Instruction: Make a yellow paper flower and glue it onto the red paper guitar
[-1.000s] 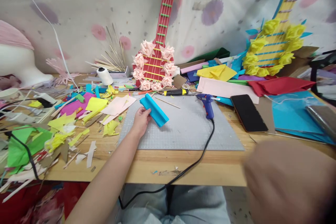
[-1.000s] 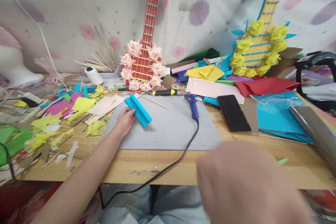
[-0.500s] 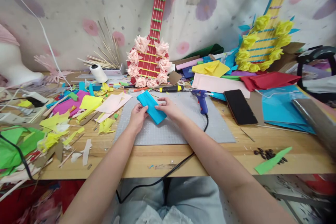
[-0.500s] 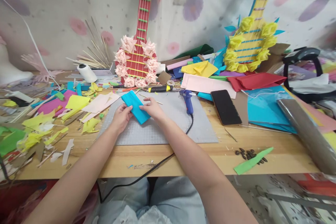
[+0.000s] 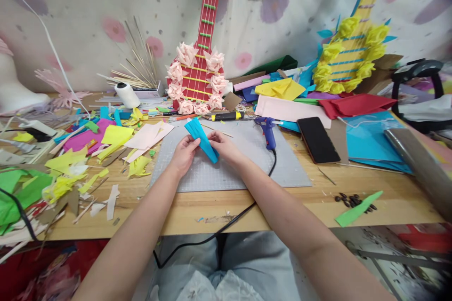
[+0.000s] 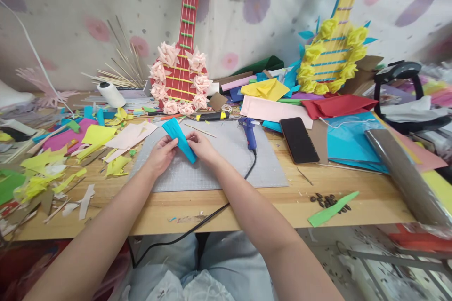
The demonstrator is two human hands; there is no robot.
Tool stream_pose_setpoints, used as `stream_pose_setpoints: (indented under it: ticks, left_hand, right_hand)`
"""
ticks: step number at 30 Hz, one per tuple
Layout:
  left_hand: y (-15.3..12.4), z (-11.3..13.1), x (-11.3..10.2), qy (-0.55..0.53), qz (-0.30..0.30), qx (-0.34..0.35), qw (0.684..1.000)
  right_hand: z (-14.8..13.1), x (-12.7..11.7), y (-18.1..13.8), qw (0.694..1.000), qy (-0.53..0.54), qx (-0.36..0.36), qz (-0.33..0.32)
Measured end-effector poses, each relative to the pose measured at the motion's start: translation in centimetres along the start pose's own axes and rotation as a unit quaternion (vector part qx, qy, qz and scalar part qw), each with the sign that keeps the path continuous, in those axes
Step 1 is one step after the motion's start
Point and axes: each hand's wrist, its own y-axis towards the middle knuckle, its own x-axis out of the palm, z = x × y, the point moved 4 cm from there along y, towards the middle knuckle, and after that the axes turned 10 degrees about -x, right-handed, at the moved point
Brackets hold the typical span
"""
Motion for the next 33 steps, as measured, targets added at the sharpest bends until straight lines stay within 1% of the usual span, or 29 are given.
stream_pose_setpoints:
  ticks: [4, 6, 9, 11, 14, 16, 18, 20, 22, 24, 26, 28, 30, 33]
  left_hand:
    - [0.2, 0.3, -0.2, 0.005, 0.023, 0.030, 0.999]
    - [0.1, 0.5, -0.3, 0.005, 0.033, 0.042, 0.999]
    - [0.1, 0.6, -0.3, 0.005, 0.031, 0.033, 0.999]
    - [0.0, 0.6, -0.2, 0.006, 0.019, 0.018, 1.000]
    - [-0.1, 0.6, 0.0, 0.009, 0.015, 0.020, 1.000]
    - [-0.2, 0.6, 0.0, 0.019, 0.014, 0.023, 0.999]
    - [-0.2, 0.6, -0.1, 0.034, 0.016, 0.027, 0.999]
    - [-0.2, 0.7, -0.2, 0.045, 0.034, 0.040, 0.998]
    - [-0.2, 0.9, -0.5, 0.053, 0.077, 0.065, 0.993]
    - [-0.2, 1.1, -0.8, 0.069, 0.136, 0.094, 0.984]
    - [-0.3, 1.2, -1.0, 0.098, 0.195, 0.118, 0.969]
    - [-0.2, 1.1, -1.0, 0.133, 0.232, 0.137, 0.954]
    - [-0.1, 1.0, -1.0, 0.168, 0.252, 0.153, 0.941]
    - [0.1, 1.0, -1.1, 0.198, 0.264, 0.169, 0.929]
  right_hand:
    - [-0.2, 0.3, -0.1, 0.999, -0.047, -0.017, -0.018]
    - [0.0, 0.6, -0.2, 0.997, -0.056, -0.025, -0.042]
    - [0.4, 1.1, -0.3, 0.994, -0.066, -0.050, -0.072]
    - [0.6, 1.2, -0.3, 0.994, -0.062, -0.058, -0.069]
    - [0.8, 1.2, -0.4, 0.998, -0.028, -0.024, -0.055]
    - [0.8, 1.2, -0.5, 0.998, 0.001, 0.007, -0.065]
    - [0.6, 1.4, -0.6, 0.996, 0.018, 0.019, -0.085]
    - [0.5, 1.4, -0.7, 0.996, -0.004, 0.001, -0.087]
    - [0.2, 1.3, -0.7, 0.994, -0.081, -0.047, -0.058]
    - [-0.3, 1.4, -0.9, 0.974, -0.197, -0.110, -0.021]
    - [-0.9, 1.7, -1.1, 0.936, -0.310, -0.167, 0.006]
    - [-1.5, 2.2, -1.3, 0.899, -0.389, -0.202, 0.020]
    - [-1.8, 2.7, -1.3, 0.874, -0.433, -0.217, 0.026]
    - [-1.9, 3.0, -1.2, 0.860, -0.458, -0.222, 0.028]
